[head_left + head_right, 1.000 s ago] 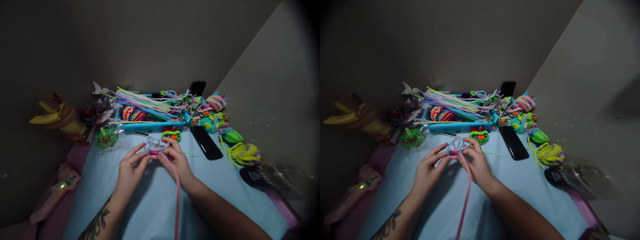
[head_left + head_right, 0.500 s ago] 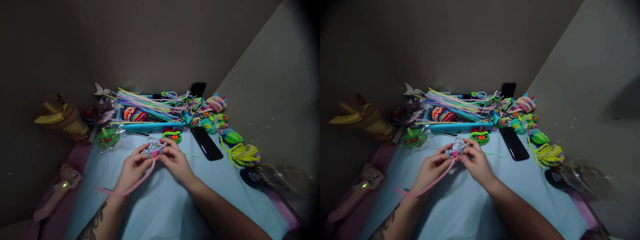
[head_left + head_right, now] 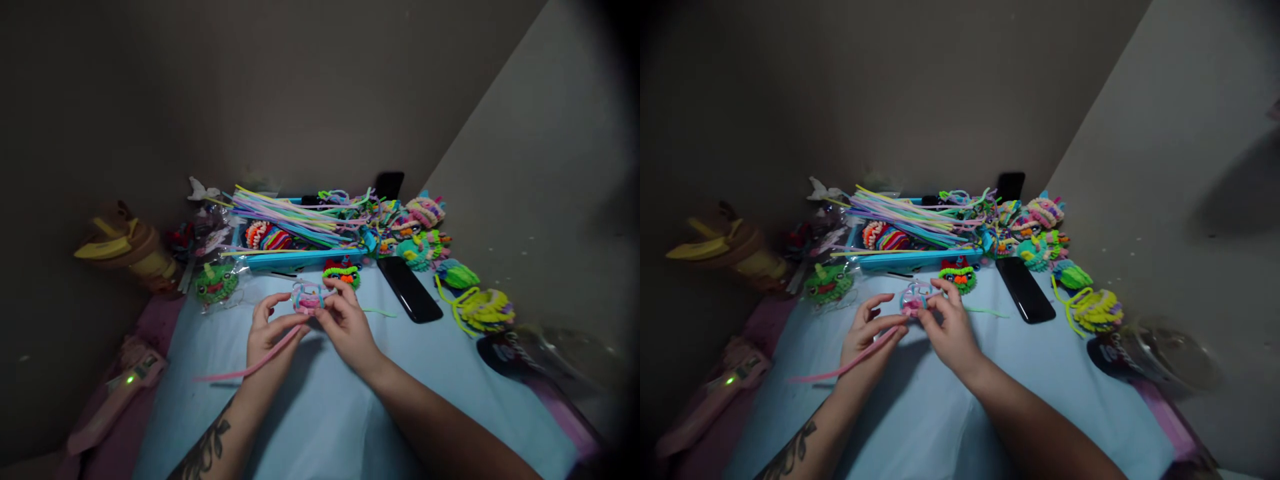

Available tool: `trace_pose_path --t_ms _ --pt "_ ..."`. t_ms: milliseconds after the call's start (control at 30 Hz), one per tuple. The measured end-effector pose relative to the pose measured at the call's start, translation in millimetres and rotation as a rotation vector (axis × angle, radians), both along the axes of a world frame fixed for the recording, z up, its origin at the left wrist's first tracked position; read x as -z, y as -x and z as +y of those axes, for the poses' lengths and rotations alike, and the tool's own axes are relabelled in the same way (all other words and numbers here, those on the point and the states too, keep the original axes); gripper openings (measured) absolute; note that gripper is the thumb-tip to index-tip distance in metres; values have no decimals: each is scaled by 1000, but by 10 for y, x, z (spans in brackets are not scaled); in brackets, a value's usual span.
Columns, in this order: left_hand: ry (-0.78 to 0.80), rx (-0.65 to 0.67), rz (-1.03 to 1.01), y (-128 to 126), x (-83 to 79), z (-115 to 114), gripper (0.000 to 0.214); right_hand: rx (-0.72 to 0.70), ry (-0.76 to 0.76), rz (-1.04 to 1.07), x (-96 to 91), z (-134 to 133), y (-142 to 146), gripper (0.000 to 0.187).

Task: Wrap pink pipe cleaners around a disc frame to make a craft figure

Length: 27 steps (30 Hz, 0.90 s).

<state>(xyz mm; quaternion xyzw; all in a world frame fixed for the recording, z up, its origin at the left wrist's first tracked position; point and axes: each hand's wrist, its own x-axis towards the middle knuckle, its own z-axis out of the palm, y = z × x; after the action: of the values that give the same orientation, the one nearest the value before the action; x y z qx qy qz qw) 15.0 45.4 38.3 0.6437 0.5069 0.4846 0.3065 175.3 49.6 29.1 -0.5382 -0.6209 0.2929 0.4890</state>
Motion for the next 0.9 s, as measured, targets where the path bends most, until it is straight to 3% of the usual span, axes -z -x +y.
trace_pose_path --t_ms 67,233,367,433,700,900 --pt "37 -24 -81 12 19 23 7 4 -4 18 1 6 -9 14" --pt "262 -131 -552 22 98 119 23 -39 36 111 6 59 -55 18" --pt "542 -84 -827 -13 78 128 31 -77 100 178 12 86 -58 21" --pt "601 -72 -879 -33 51 111 31 -83 111 170 10 75 -45 20" --pt "490 -19 -534 -73 -7 78 27 -45 -22 -32 -44 -41 32 10" --pt "447 49 -366 -31 35 87 25 -68 38 71 -33 -10 -15 13"
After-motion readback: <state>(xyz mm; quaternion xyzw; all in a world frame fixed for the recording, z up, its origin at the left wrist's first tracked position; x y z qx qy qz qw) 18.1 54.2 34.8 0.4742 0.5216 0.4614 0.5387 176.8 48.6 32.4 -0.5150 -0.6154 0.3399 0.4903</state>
